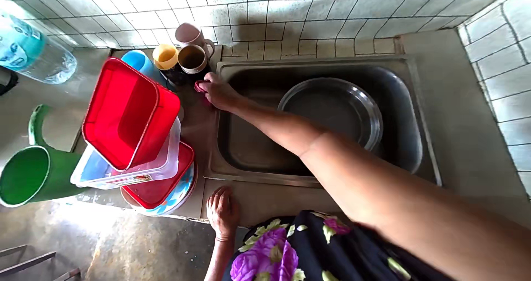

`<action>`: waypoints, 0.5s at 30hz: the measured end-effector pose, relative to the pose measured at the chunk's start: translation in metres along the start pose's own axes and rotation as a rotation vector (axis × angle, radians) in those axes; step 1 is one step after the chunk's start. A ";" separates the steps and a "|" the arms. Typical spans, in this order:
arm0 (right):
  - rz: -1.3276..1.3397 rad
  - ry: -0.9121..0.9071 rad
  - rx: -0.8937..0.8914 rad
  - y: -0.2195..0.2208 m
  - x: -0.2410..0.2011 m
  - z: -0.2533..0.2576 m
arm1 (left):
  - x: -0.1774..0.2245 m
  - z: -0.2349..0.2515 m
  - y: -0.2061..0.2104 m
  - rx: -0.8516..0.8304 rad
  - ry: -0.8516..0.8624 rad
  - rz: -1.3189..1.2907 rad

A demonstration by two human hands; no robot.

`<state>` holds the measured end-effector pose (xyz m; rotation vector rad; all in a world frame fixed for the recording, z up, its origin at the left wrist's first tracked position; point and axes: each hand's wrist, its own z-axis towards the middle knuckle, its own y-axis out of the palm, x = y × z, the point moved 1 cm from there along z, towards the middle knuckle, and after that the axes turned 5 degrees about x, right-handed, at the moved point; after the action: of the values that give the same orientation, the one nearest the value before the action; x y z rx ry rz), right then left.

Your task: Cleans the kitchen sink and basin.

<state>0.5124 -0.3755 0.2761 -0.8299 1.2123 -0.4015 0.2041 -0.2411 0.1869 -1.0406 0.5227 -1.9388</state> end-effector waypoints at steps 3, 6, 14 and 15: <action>-0.249 0.074 -0.095 0.026 0.011 0.017 | 0.000 -0.001 -0.001 0.028 -0.011 -0.002; -0.299 0.123 -0.114 0.048 0.020 0.021 | 0.000 0.000 0.001 0.045 -0.013 -0.012; -0.139 -0.107 -0.352 0.047 -0.024 -0.039 | 0.002 0.000 0.000 0.008 -0.014 0.010; -0.044 -0.138 -0.416 0.041 -0.026 -0.045 | 0.001 0.000 0.000 0.007 -0.012 0.005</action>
<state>0.4556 -0.3467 0.2576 -1.2226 1.1662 -0.1223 0.2036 -0.2422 0.1876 -1.0447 0.5110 -1.9277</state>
